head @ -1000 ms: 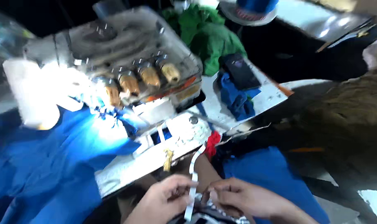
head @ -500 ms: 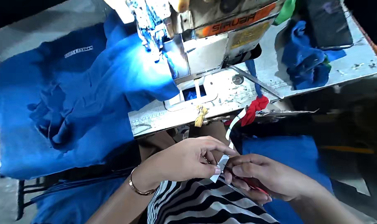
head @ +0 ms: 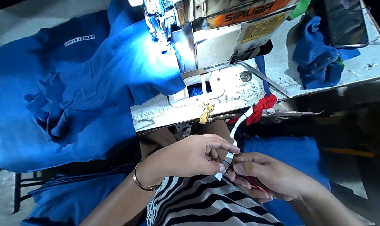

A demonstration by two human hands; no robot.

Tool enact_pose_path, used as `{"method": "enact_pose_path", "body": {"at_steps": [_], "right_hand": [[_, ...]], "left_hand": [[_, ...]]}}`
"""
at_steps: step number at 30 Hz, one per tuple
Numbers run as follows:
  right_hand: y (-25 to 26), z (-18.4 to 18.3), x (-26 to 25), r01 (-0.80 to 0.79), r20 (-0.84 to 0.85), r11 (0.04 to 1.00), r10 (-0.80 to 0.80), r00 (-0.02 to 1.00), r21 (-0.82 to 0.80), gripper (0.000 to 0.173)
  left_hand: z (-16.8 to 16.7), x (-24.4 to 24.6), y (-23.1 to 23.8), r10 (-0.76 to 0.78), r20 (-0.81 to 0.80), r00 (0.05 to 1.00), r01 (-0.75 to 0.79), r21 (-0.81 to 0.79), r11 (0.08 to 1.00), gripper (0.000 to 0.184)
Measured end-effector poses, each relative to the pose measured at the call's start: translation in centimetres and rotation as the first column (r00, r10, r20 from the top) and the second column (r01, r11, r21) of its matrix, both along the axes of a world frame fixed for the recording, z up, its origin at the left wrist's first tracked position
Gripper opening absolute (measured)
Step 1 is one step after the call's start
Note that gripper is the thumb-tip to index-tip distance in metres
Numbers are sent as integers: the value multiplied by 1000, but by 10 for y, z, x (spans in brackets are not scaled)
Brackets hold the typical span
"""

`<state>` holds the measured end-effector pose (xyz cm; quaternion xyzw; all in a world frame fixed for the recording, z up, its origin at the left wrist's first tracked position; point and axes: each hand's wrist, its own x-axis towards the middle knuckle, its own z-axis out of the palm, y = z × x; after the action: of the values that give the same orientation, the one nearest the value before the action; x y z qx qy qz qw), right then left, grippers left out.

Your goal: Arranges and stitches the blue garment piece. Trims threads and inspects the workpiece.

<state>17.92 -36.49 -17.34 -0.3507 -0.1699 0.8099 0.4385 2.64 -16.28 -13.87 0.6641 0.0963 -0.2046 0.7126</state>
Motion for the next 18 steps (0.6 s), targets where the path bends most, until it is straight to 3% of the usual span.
{"method": "enact_pose_path", "body": {"at_steps": [18], "right_hand": [[1,-2,-1,23,-36,1000,-24,999,-8,22]], "left_hand": [[0,1,0,28,-20,999,-29,-38,999,42]]}}
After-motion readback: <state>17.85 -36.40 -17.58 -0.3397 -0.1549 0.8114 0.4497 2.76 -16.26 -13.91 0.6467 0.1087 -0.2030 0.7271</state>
